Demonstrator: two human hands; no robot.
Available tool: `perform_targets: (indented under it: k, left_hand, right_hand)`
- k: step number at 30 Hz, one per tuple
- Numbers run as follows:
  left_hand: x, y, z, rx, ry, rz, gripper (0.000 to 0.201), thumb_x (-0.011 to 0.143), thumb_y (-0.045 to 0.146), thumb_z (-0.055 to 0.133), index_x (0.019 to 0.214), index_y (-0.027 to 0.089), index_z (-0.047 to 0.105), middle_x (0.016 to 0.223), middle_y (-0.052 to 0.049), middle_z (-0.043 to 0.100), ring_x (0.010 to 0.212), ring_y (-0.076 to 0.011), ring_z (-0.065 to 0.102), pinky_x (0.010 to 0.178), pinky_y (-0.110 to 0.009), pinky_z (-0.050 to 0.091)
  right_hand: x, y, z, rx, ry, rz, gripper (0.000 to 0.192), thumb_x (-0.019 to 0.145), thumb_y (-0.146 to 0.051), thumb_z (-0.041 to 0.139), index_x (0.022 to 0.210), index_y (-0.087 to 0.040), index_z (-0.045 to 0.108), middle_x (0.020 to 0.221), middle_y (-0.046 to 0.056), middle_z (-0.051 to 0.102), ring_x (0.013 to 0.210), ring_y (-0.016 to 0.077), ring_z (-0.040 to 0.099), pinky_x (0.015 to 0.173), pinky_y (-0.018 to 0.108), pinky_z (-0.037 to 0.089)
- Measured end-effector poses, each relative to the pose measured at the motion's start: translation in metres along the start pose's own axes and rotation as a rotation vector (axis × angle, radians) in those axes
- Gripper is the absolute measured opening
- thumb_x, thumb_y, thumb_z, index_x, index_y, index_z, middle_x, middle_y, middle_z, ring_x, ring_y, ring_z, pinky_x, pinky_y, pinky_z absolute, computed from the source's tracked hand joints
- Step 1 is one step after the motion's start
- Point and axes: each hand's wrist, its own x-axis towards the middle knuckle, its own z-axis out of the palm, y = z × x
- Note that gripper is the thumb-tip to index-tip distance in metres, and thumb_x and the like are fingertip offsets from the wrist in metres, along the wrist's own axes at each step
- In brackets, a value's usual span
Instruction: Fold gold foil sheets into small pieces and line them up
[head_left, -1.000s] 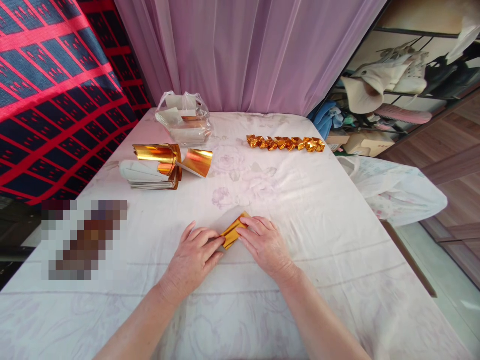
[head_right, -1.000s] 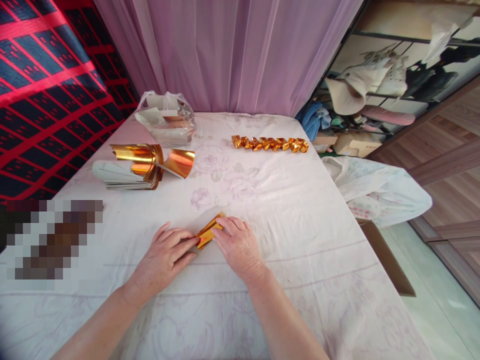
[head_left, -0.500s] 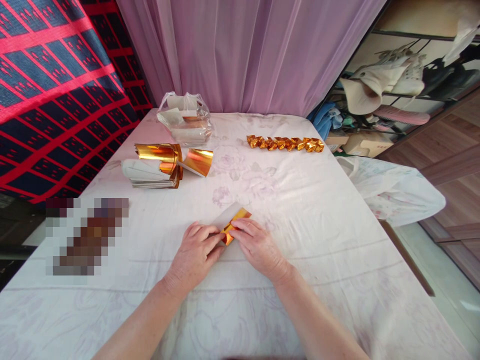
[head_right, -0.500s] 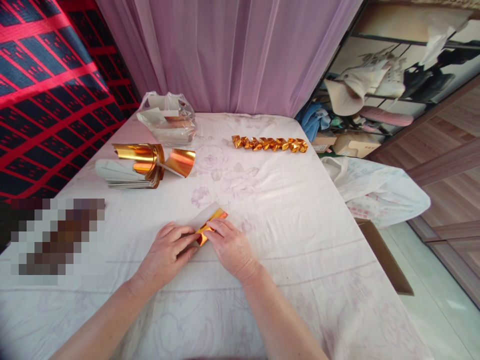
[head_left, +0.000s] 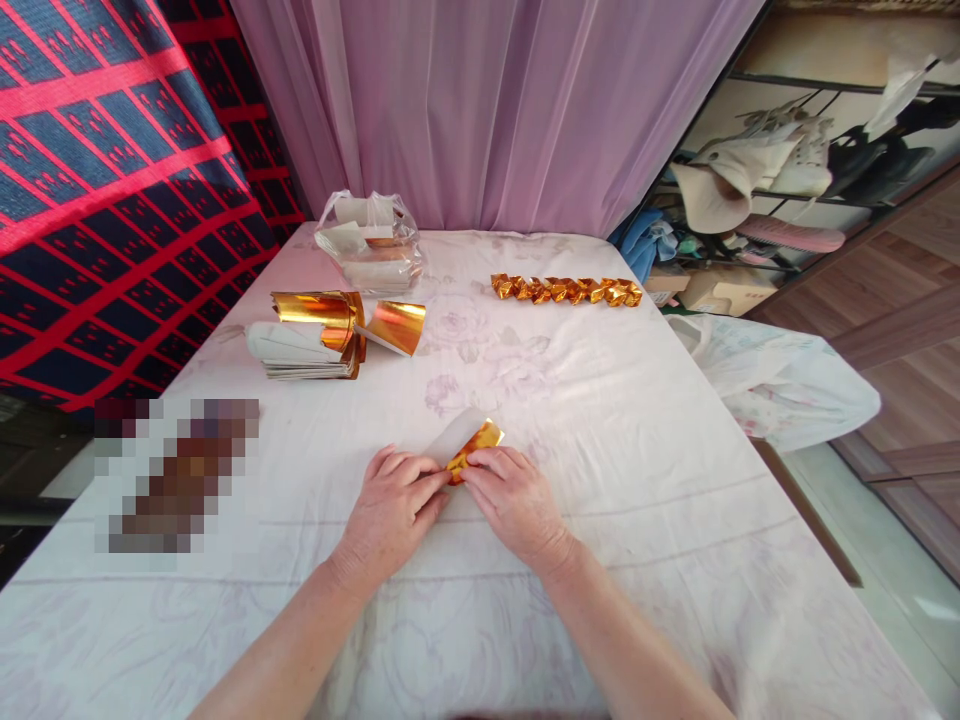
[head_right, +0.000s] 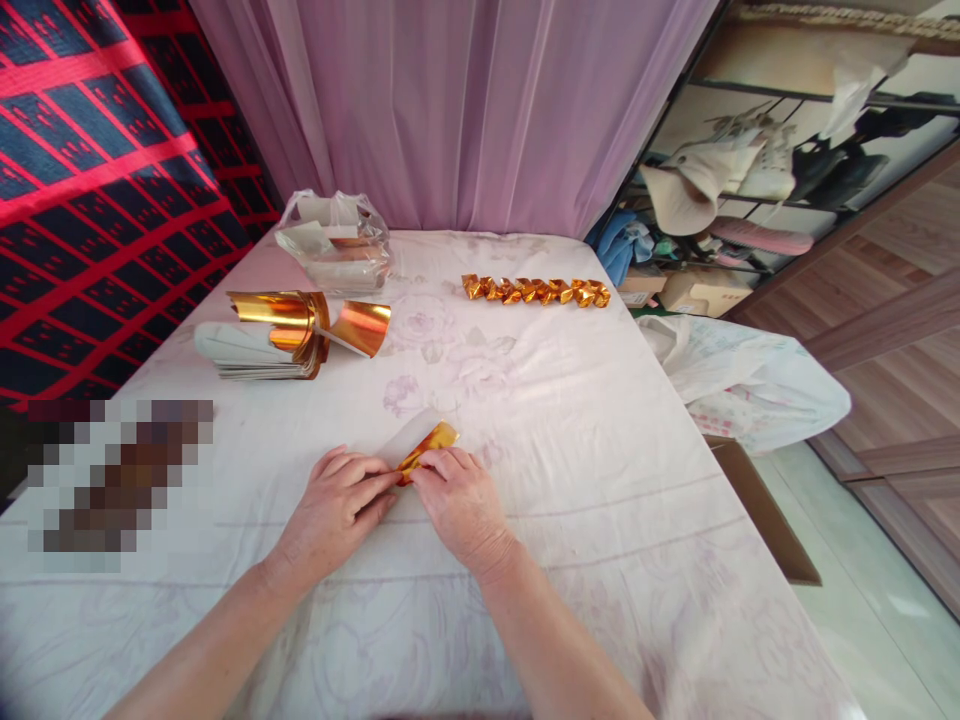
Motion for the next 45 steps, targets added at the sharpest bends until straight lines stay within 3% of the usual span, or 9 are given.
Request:
perform_targets:
  k: [8, 14, 28, 33, 40, 45]
  left_hand:
    - [0.005, 0.001, 0.001, 0.006, 0.062, -0.021, 0.015, 0.095, 0.028, 0.057, 0.098, 0.026, 0.072, 0.094, -0.001, 0.072, 0.089, -0.0200, 0.062, 0.098, -0.046, 0.040]
    - [0.010, 0.002, 0.001, 0.033, 0.082, -0.009, 0.020, 0.098, 0.032, 0.053, 0.093, 0.025, 0.072, 0.090, -0.002, 0.071, 0.085, -0.0200, 0.060, 0.089, -0.042, 0.044]
    - [0.011, 0.003, 0.002, 0.000, 0.065, -0.098, 0.010, 0.093, 0.023, 0.058, 0.089, 0.022, 0.067, 0.091, -0.003, 0.070, 0.086, -0.0212, 0.060, 0.080, -0.040, 0.046]
    - [0.006, 0.006, 0.000, 0.020, 0.076, -0.077, 0.013, 0.093, 0.020, 0.056, 0.100, 0.022, 0.066, 0.097, -0.004, 0.070, 0.091, -0.0228, 0.059, 0.082, -0.040, 0.047]
    - [-0.001, 0.006, -0.004, 0.082, 0.046, 0.088, 0.030, 0.095, 0.016, 0.053, 0.120, 0.025, 0.067, 0.103, -0.004, 0.067, 0.092, -0.0207, 0.057, 0.084, -0.039, 0.047]
    - [-0.001, 0.007, -0.004, 0.152, 0.032, 0.130, 0.028, 0.096, 0.018, 0.054, 0.120, 0.020, 0.066, 0.102, -0.005, 0.067, 0.091, -0.0205, 0.056, 0.085, -0.040, 0.048]
  right_hand:
    - [-0.003, -0.005, 0.001, 0.062, 0.033, 0.099, 0.017, 0.094, -0.017, 0.056, 0.090, -0.023, 0.071, 0.093, 0.004, 0.070, 0.087, 0.0200, 0.060, 0.079, 0.035, 0.047]
    - [0.001, -0.007, 0.001, 0.065, 0.024, 0.151, 0.011, 0.092, -0.025, 0.060, 0.088, -0.023, 0.070, 0.091, 0.004, 0.068, 0.088, 0.0210, 0.059, 0.078, 0.035, 0.043]
    - [0.005, -0.004, 0.008, 0.026, 0.034, 0.273, 0.016, 0.091, -0.027, 0.060, 0.076, -0.022, 0.063, 0.079, 0.002, 0.065, 0.078, 0.0193, 0.060, 0.071, 0.032, 0.039]
    - [0.006, -0.004, 0.007, 0.024, 0.023, 0.283, 0.017, 0.091, -0.027, 0.060, 0.075, -0.023, 0.063, 0.079, 0.002, 0.065, 0.078, 0.0192, 0.060, 0.070, 0.032, 0.039]
    - [0.009, -0.004, 0.005, 0.016, -0.035, 0.313, 0.017, 0.090, -0.027, 0.062, 0.074, -0.022, 0.061, 0.080, 0.002, 0.065, 0.080, 0.0193, 0.062, 0.069, 0.031, 0.038]
    - [0.010, -0.004, 0.003, 0.022, -0.057, 0.318, 0.017, 0.091, -0.027, 0.060, 0.075, -0.021, 0.061, 0.081, 0.003, 0.065, 0.080, 0.0193, 0.062, 0.070, 0.031, 0.037]
